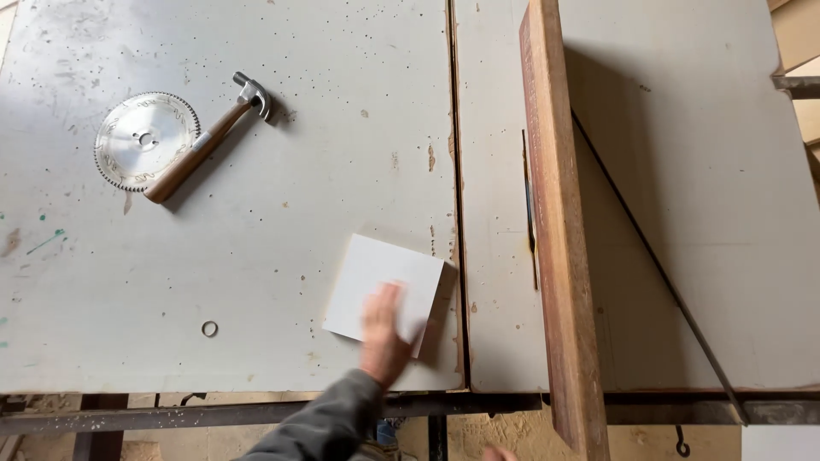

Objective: The person places a circular saw blade and a hammer on a workbench, then positions a long wooden plank against a metal frame. They retrieve a small rectangular block of wood from a pile on the floor and repeatedly test its fit against the plank and frame, adjusting its position multiple times.

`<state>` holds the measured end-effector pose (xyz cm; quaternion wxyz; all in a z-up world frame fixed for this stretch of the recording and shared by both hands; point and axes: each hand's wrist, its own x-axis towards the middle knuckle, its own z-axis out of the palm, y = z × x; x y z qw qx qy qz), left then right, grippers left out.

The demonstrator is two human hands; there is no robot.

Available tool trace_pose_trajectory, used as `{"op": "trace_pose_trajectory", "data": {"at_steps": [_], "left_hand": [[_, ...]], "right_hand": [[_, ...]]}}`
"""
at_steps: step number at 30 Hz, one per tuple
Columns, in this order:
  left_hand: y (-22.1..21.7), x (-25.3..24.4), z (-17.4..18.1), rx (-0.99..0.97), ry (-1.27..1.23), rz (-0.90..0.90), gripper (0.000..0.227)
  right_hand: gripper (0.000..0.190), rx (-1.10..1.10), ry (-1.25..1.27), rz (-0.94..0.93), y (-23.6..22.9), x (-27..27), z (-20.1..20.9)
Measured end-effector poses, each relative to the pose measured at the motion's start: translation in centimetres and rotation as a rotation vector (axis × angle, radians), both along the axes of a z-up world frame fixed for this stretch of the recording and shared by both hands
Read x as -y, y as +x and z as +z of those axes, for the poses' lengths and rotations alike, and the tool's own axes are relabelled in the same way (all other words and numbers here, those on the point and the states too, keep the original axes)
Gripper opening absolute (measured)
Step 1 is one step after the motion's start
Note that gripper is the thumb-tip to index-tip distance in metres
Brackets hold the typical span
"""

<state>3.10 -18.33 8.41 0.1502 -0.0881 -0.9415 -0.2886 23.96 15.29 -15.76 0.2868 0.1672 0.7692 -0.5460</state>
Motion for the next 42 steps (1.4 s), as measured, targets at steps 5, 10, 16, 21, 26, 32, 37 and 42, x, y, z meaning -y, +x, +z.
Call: {"op": "trace_pose_trajectory", "data": {"at_steps": [5,10,16,21,26,32,37,42], "left_hand": [[-0.8,9.3,1.8,0.416,0.214,0.789,0.096],[-1.9,9.9,3.7,0.637,0.507,0.654,0.05],[0.5,10.9,6.3,0.617,1.264,0.654,0.04],[2.8,11.5,9.3,0.563,1.538,0.334,0.037],[1.6,12.2,12.3,0.673,1.504,0.035,0.028],[-0.2,11.9,14.2,0.723,1.298,-0.019,0.03],[-1.1,11.1,13.0,0.755,1.319,-0.029,0.03],[-1.9,10.1,11.9,0.834,1.486,-0.026,0.028]], "right_hand": [[0.059,-0.256,0.034,-0.004,-16.0,17.9,29.1],[0.069,-0.174,0.078,-0.082,-21.9,23.8,28.0],[0.068,-0.27,-0.163,-0.257,-21.0,24.2,29.4],[0.049,-0.402,-0.239,-0.182,-19.9,20.0,25.8],[0.049,-0.298,-0.516,-0.412,-21.2,20.7,32.7],[0.044,-0.237,-0.48,-0.536,-21.9,20.8,33.7],[0.046,-0.268,-0.429,-0.48,-22.5,19.7,35.4],[0.045,-0.306,-0.293,-0.381,-22.2,18.3,37.2]]}}
